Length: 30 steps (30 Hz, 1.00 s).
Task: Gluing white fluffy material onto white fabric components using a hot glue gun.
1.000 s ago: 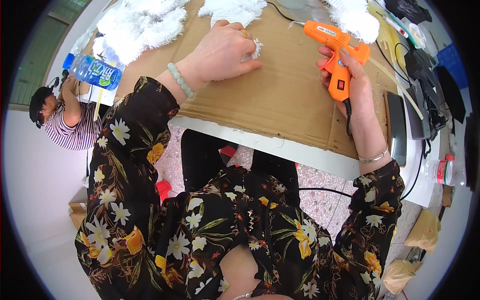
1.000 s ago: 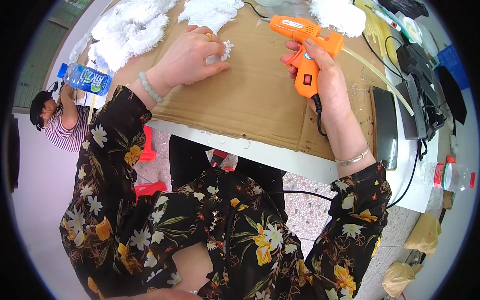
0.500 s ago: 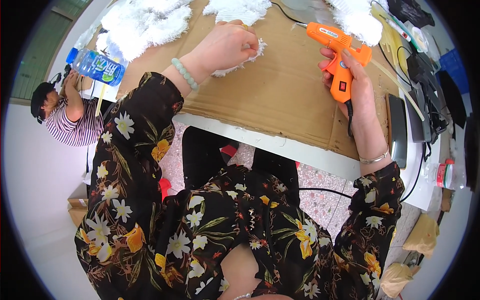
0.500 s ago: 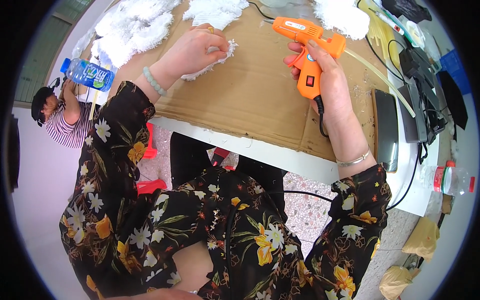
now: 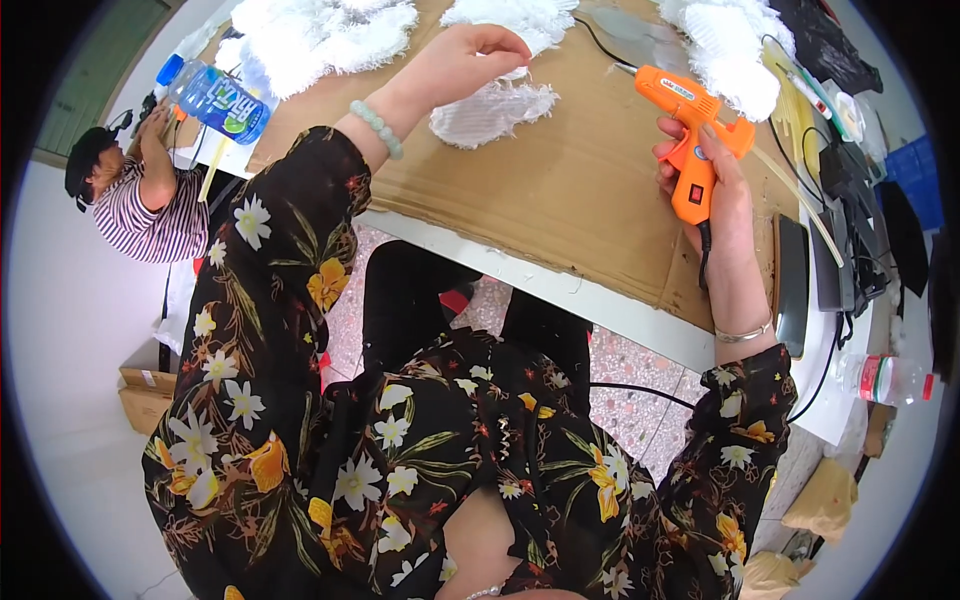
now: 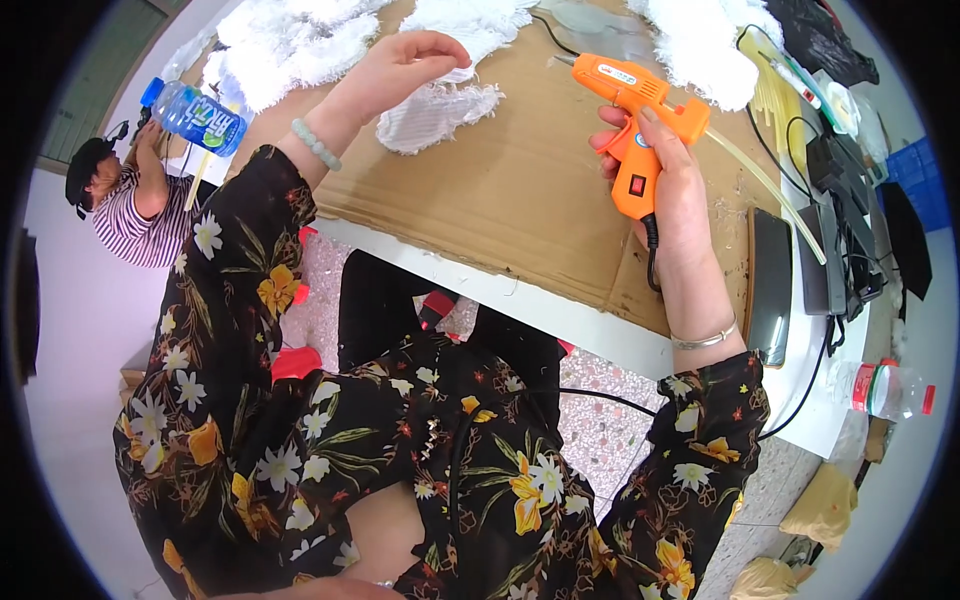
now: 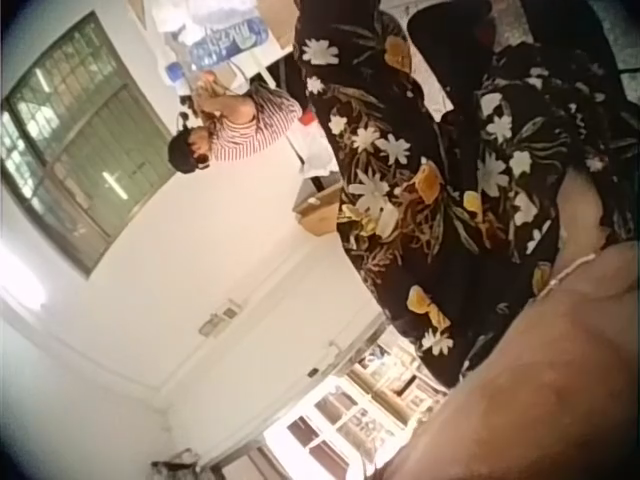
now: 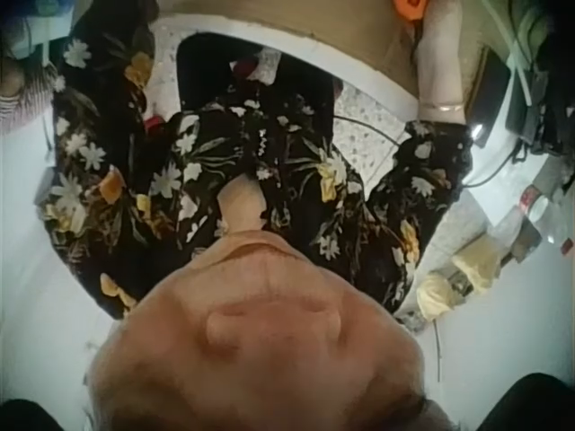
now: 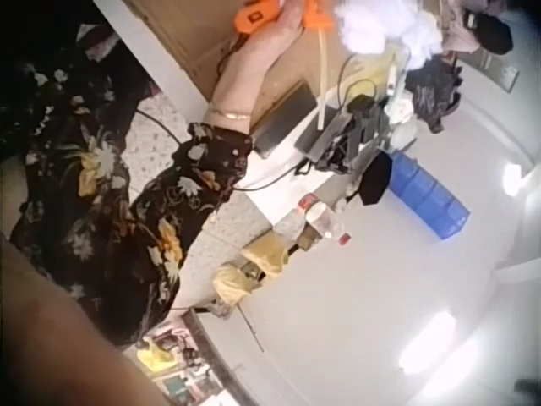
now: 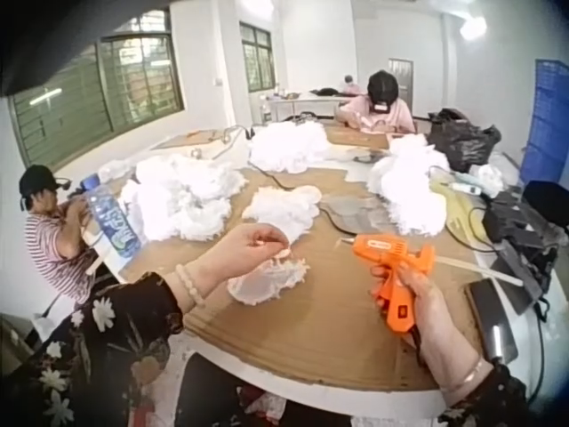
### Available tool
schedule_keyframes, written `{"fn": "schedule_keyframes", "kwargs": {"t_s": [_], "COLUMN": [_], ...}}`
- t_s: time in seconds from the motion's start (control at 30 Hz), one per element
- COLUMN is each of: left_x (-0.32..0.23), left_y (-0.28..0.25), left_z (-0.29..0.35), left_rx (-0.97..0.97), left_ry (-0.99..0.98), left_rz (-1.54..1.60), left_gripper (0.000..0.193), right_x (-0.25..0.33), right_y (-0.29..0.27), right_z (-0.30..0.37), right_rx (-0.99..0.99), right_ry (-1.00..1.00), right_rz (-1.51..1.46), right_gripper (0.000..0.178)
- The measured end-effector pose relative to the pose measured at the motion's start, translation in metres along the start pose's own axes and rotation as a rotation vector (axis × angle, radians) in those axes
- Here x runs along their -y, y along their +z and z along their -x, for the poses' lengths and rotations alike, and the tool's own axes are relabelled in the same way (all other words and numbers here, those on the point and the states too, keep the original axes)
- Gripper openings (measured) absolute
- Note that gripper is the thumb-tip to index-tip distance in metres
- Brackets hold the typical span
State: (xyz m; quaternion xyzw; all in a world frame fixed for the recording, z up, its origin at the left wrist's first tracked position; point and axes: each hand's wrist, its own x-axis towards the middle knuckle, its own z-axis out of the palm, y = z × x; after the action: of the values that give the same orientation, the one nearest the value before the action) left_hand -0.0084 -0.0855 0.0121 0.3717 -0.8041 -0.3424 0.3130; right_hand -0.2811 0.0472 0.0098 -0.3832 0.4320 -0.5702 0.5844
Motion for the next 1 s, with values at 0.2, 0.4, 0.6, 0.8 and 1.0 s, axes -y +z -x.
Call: {"fn": "schedule_keyframes", "kwargs": {"t_s": [0.2, 0.4, 0.6, 0.8, 1.0], "left_x": [-0.003, -0.008, -0.013, 0.003, -0.015], "left_y": [0.013, 0.007, 0.01, -0.003, 0.003], "left_z": [0.023, 0.019, 0.014, 0.009, 0.019], "left_rx": [-0.03, 0.06, 0.075, 0.046, 0.011], "left_ry": [0.141, 0.017, -0.003, -0.063, -0.107], "left_rz": [-0.418, -0.41, -0.446, -0.215, -0.322], "left_gripper": [0.051, 0.052, 0.044, 0.036, 0.041], "right_x": [0.003, 0.003, 0.005, 0.002, 0.002], "right_y": [0.004, 0.005, 0.005, 0.007, 0.006], "right_z": [-0.001, -0.001, 0.0, -0.001, -0.002], "right_rx": [-0.006, 0.012, 0.016, 0.014, 0.046], "right_ry": [-0.004, -0.008, -0.009, -0.025, -0.013], "right_rz": [0.001, 0.001, 0.02, 0.03, 0.025], "right_gripper": [0.04, 0.04, 0.04, 0.04, 0.04]}}
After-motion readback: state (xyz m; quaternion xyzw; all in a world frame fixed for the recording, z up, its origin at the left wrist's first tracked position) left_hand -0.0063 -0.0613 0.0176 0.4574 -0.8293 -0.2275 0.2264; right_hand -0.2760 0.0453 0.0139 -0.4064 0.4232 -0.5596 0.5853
